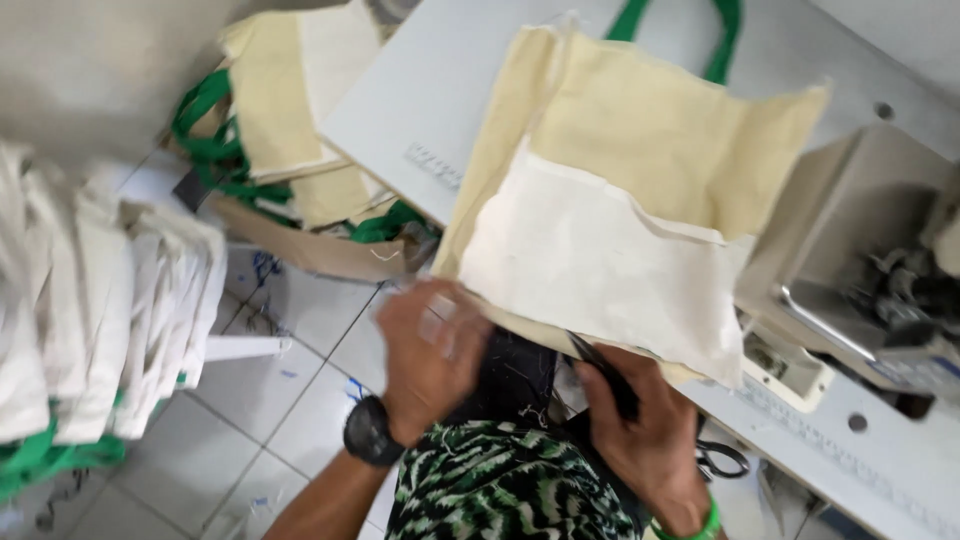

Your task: Sewing and trimming fabric tote bags using an industrial overlock machine and scissors.

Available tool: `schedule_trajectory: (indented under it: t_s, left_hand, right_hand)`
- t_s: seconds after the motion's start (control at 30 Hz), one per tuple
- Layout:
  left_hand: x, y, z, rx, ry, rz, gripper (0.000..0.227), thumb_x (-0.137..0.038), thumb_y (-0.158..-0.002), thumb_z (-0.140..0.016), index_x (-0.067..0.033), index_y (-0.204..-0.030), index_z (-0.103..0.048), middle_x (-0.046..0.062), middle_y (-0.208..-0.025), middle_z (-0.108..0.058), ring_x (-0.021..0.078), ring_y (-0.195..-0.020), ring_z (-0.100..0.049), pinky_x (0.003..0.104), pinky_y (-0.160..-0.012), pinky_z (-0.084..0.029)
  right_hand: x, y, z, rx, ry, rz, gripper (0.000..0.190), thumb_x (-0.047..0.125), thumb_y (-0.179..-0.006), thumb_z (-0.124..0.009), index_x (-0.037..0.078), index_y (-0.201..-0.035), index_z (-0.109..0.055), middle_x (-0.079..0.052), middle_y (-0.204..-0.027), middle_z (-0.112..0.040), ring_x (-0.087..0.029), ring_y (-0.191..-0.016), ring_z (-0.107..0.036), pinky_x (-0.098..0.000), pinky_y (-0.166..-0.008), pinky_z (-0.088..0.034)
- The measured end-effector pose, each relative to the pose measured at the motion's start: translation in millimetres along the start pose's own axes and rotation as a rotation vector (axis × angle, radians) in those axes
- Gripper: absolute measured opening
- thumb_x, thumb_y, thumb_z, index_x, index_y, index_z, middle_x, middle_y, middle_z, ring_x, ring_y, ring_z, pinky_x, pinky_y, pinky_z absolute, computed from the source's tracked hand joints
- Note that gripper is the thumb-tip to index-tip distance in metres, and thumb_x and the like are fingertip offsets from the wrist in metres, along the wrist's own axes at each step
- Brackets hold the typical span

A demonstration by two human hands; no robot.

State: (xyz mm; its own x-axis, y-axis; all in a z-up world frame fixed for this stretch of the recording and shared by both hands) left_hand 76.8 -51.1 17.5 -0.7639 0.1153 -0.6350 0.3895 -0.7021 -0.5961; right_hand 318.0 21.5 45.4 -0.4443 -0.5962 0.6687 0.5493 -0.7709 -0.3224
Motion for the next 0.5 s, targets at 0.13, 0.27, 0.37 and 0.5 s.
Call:
schedule_trajectory:
  t_s: [0.13, 0.27, 0.37, 0.5]
  left_hand:
    - [-18, 6, -65, 0.895, -0.271, 0.032, 0.092, -0.081, -0.101, -0.046, -0.0203, -0.170, -0.040, 0.020, -0.178, -0.030, 0.0553, -0.162, -0.016, 0.074, -0.126, -0.009]
    - [18, -76, -80, 0.916, -0.287, 0.104, 0.078, -0.074, -0.105, -0.029, -0.0109, -0.133, -0.065, 0.012, -0.177, -0.038, 0.0654, -0.159, -0.017, 0.082, -0.125, -0.011]
    - [53, -116, -78, 0.928, -0.380, 0.061, 0.054, -0.062, -0.104, -0.062, -0.0086, -0.107, -0.074, 0.006, -0.160, -0.059, 0.0542, -0.145, -0.045, 0.078, -0.119, -0.031]
    - [118, -136, -77, 0.569, -0.740, -0.059, 0.056, -0.036, -0.100, -0.075, -0.0131, -0.150, -0.065, 0.012, -0.172, -0.048, 0.0594, -0.154, -0.032, 0.086, -0.111, -0.032]
  right_hand:
    - [-10, 36, 46, -0.152, 0.129, -0.486, 0.030, 0.024, -0.096, -0.084, 0.010, -0.121, -0.077, -0.007, -0.102, -0.086, -0.013, -0.089, -0.080, -0.0293, -0.076, -0.062]
    - [-34, 78, 71, -0.282, 0.100, -0.599, 0.030, 0.022, -0.097, -0.082, 0.004, -0.121, -0.076, -0.009, -0.094, -0.085, -0.012, -0.076, -0.075, -0.0271, -0.062, -0.060]
    - [-54, 105, 81, -0.339, 0.070, -0.862, 0.034, 0.029, -0.099, -0.080, 0.004, -0.123, -0.078, -0.011, -0.101, -0.085, -0.016, -0.096, -0.079, -0.0310, -0.082, -0.060]
    - [-63, 122, 82, -0.368, 0.004, -0.990, 0.035, 0.026, -0.104, -0.078, 0.000, -0.127, -0.075, -0.010, -0.100, -0.082, -0.014, -0.089, -0.071, -0.0322, -0.078, -0.055]
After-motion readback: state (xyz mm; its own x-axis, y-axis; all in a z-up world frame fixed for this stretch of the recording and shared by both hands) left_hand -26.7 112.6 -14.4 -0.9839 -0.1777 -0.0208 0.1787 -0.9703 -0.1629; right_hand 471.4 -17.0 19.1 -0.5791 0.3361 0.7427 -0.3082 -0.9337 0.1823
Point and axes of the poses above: each hand's wrist, its own y-axis away from the middle knuckle, its own z-axis out of the back of the hand, x = y × z, the point moved 1 cm from there along -y, towards the middle knuckle
